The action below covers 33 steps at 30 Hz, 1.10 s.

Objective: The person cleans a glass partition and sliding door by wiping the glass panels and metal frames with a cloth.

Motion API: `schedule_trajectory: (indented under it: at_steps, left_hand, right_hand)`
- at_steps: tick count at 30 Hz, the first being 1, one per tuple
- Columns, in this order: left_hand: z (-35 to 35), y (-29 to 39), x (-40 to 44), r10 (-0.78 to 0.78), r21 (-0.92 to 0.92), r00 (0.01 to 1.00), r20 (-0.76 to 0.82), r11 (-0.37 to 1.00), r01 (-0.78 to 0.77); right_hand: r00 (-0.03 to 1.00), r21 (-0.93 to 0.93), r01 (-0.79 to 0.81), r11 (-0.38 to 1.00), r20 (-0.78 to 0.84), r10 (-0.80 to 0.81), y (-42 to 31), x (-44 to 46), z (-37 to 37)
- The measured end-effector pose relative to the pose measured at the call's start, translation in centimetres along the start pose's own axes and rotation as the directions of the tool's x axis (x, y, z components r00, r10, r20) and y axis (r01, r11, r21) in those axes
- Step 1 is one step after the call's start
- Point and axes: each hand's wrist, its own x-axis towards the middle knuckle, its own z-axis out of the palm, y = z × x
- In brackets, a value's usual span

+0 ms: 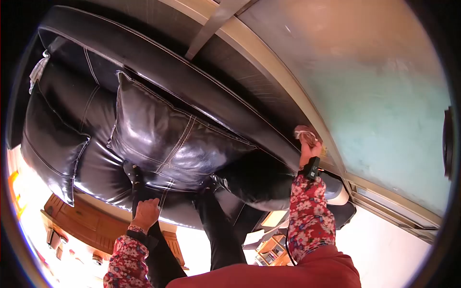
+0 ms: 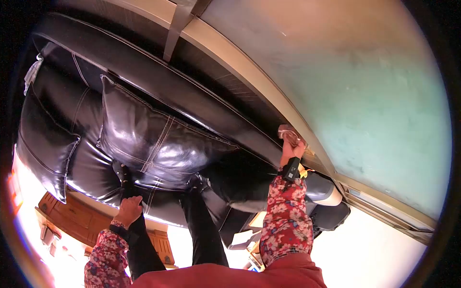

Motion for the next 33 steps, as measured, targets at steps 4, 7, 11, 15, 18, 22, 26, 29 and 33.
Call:
schedule_trajectory:
  at_steps: [4,7,11,15,18,22,26,29,33]
  left_hand:
    - [0.7,-0.4,0.4,0.003,-0.062,0.997,-0.075,0.998,-0.008]
    - [1.3,-0.7,-1.0,-0.052,-0.094,0.997,-0.058,0.994,0.047]
    - [3.7,-2.6,-2.0,-0.110,-0.117,0.994,-0.003,0.987,0.109]
    - [3.2,-0.8,-1.9,-0.095,-0.119,0.994,-0.050,0.989,0.088]
    - [2.9,1.0,-0.1,-0.057,-0.260,0.990,-0.131,0.965,0.021]
    - [1.1,3.0,2.0,0.039,-0.238,0.989,-0.143,0.968,-0.073]
    - [0.0,3.8,1.5,0.010,-0.127,0.988,-0.153,0.991,-0.030]
    - [-2.4,6.3,-0.1,-0.033,-0.039,0.990,-0.136,0.999,0.028]
    - [-4.8,9.3,-1.1,0.009,-0.125,0.936,-0.351,0.991,-0.056]
  right_hand:
    - [0.905,0.889,-0.424,0.172,0.421,0.059,5.4,3.5,8.4]
    - [0.833,0.866,-0.477,-0.150,0.500,0.237,1.7,4.5,24.5]
    - [0.745,0.700,-0.635,-0.326,0.667,-0.017,-1.8,5.9,35.9]
    - [0.766,0.794,-0.540,-0.280,0.602,0.227,-0.8,4.0,26.5]
    - [0.734,0.942,-0.300,-0.153,0.330,0.594,2.1,2.6,11.2]
    - [0.945,0.882,-0.155,0.445,0.001,0.327,16.2,1.6,-14.4]
    - [0.983,0.806,-0.044,0.590,-0.070,0.170,10.9,-1.4,-17.8]
    - [0.864,0.912,-0.060,0.406,-0.156,0.479,5.7,-0.1,-9.2]
    - [0.902,0.965,-0.241,-0.100,0.261,0.343,-3.3,1.0,7.5]
